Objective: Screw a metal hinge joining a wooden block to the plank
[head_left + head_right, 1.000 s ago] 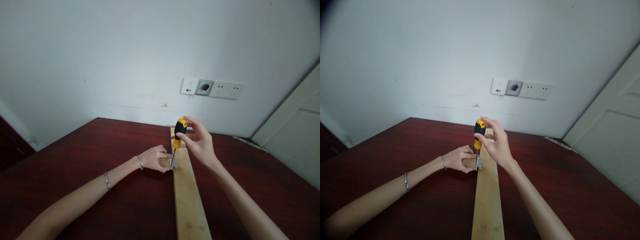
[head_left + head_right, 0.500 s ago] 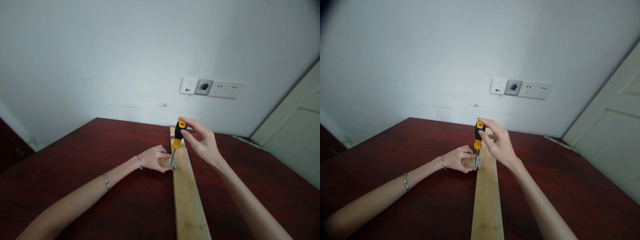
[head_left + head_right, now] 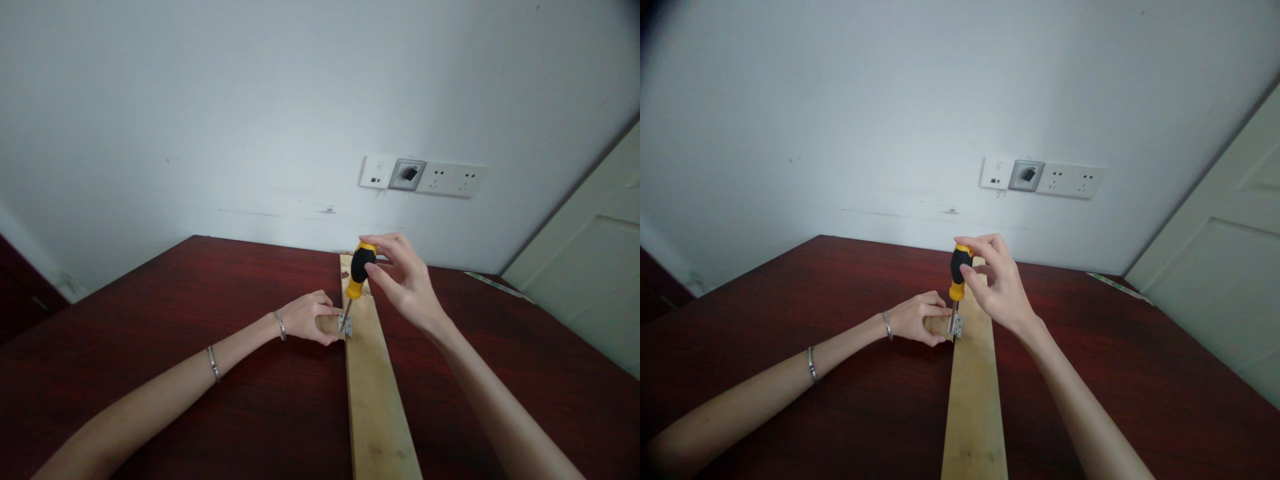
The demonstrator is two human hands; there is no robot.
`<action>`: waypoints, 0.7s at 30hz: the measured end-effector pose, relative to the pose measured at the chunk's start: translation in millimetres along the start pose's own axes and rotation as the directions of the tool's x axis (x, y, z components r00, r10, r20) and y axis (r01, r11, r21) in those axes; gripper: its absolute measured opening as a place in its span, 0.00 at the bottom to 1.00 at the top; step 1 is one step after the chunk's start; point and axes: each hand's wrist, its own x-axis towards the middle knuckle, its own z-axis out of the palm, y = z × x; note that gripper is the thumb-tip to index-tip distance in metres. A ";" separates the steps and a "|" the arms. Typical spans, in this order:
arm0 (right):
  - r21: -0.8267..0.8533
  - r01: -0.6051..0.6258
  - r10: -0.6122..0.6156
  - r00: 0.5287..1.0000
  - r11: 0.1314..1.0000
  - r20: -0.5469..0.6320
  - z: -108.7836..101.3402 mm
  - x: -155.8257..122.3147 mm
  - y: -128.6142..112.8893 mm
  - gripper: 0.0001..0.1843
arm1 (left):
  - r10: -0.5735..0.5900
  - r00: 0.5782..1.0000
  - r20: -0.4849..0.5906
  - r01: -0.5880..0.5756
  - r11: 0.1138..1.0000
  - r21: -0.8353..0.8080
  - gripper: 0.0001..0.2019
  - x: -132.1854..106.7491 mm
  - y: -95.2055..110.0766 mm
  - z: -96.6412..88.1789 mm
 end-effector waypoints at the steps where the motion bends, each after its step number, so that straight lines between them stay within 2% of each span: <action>1: -0.004 0.000 0.000 1.000 1.000 0.005 0.2 0.1 0.9 0.18 | 0.003 1.000 -0.004 -0.003 1.000 0.000 0.27 0.1 0.3 -0.1; 5: -0.043 0.012 -0.013 1.000 0.999 -0.025 3.3 1.5 4.9 0.23 | 0.006 1.000 -0.020 -0.007 1.000 -0.001 0.26 0.7 2.1 -1.2; 10: -0.098 0.036 -0.042 0.997 0.995 -0.058 4.2 2.7 3.8 0.15 | -0.010 1.000 -0.009 0.010 1.000 0.003 0.27 1.4 4.0 -2.5; 15: -0.084 0.038 -0.040 0.999 0.996 -0.021 3.2 1.5 1.9 0.15 | -0.023 1.000 0.001 0.023 1.000 0.008 0.27 1.7 4.3 -2.6; 21: -0.169 0.043 -0.047 0.999 0.985 -0.017 2.6 3.0 -0.4 0.16 | -0.041 0.999 0.012 0.041 0.999 0.004 0.27 1.7 3.7 -2.4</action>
